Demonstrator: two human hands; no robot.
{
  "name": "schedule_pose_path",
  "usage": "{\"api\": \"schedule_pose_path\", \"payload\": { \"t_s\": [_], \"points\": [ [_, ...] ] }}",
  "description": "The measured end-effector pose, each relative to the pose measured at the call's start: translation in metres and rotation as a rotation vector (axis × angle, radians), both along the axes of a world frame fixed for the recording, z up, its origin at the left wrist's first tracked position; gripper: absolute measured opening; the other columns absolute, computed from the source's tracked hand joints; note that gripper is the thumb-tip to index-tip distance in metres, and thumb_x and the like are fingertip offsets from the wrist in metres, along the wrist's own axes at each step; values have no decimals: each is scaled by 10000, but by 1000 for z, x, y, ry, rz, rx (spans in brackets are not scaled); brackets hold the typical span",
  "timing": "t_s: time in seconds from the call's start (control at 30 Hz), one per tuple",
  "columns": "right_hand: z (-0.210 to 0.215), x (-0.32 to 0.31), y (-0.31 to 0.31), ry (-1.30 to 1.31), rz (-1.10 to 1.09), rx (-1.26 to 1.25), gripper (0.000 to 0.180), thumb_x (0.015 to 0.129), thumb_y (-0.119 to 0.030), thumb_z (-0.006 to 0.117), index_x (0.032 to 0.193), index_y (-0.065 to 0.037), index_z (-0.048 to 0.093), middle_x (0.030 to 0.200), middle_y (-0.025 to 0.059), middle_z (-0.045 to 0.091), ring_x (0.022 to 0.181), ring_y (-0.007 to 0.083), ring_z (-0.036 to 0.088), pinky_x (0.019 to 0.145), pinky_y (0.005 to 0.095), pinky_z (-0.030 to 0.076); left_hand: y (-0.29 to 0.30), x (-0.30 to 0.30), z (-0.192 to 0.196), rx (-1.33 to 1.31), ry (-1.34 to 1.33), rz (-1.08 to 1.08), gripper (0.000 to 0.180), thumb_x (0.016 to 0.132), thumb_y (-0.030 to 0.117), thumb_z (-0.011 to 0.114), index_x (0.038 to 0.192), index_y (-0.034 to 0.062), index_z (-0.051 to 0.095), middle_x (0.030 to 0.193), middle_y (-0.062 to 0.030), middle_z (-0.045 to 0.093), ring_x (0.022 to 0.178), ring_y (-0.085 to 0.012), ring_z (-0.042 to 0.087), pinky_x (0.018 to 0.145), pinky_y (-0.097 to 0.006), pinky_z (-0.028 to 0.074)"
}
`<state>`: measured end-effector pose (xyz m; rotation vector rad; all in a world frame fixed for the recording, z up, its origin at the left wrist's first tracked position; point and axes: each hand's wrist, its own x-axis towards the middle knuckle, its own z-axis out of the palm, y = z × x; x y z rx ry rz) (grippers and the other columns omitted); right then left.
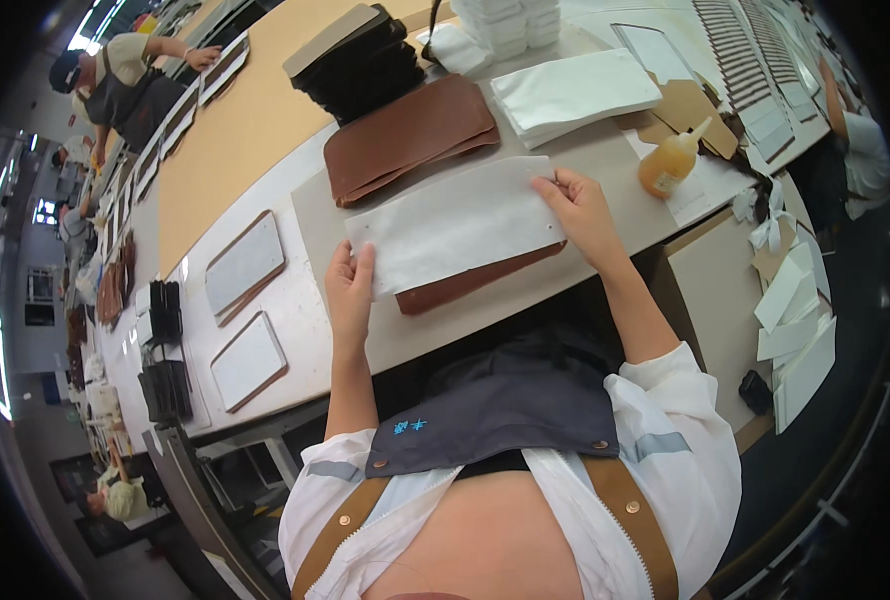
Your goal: The person applies glue from a squeeze bottle onto rectangular brown leather pieces and then places white fabric inserts on top. They smooth the inserts with their hands to ensure adhesion and then stack the finished units. The process is repeated for multiple items in a continuous assembly loop.
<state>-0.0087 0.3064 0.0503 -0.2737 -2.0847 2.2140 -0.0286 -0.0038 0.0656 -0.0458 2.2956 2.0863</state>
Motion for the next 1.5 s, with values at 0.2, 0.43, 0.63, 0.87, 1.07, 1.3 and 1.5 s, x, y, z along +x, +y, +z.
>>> {"api": "schedule_pose_path", "payload": {
  "t_s": [0.2, 0.43, 0.63, 0.87, 1.07, 1.3, 1.5],
  "points": [
    [-15, 3, 5, -68, 20, 68, 211, 1008, -165, 606, 1061, 27, 678, 847, -3, 688, 717, 20, 577, 644, 193, 458, -8, 24, -22, -375, 112, -19, 560, 979, 120, 621, 1507, 82, 438, 653, -30, 505, 568, -107, 450, 585, -277, 427],
    [-20, -2, 3, -101, 8, 130, 187, 1008, -165, 610, 1012, 12, 666, 798, -33, 656, 682, 1, 531, 612, 183, 416, -5, 33, -32, -561, 130, -29, 267, 964, 153, 648, 1219, 139, 725, 713, -131, 648, 594, -193, 571, 606, -319, 475],
    [-37, -11, 7, -83, 14, 259, 177, 1003, -160, 623, 937, 4, 624, 695, -79, 539, 623, -15, 420, 544, 193, 323, -10, 30, -49, -591, 152, 39, 268, 935, 184, 697, 1193, 118, 730, 642, -112, 596, 539, -220, 540, 566, -330, 455],
    [-25, -16, -2, -73, 9, 216, 166, 1007, -143, 613, 980, 18, 641, 731, -60, 591, 639, -13, 463, 563, 188, 359, -8, 26, -51, -586, 173, 73, 292, 916, 185, 723, 1185, 72, 727, 594, -92, 544, 505, -206, 508, 532, -336, 431],
    [-27, -15, -1, -70, 9, 208, 162, 1010, -137, 607, 991, 20, 639, 753, -50, 607, 656, -11, 487, 573, 191, 377, -8, 25, -54, -598, 157, 80, 323, 914, 165, 730, 1218, 56, 719, 590, -48, 483, 529, -124, 441, 539, -283, 406],
    [-28, -15, -2, -70, 6, 234, 165, 1005, -142, 617, 978, 20, 627, 750, -52, 605, 655, -10, 485, 563, 191, 368, -8, 25, -53, -646, 172, 83, 316, 905, 203, 735, 1191, 69, 725, 587, -81, 540, 492, -210, 501, 522, -342, 428],
    [-24, -14, -1, -89, -26, 291, 163, 993, -142, 637, 1027, 17, 636, 677, -56, 574, 623, -3, 462, 547, 192, 353, -6, 24, -52, -652, 174, 72, 326, 906, 206, 735, 1202, 72, 722, 587, -76, 532, 495, -205, 496, 525, -340, 425]
  ]
}}
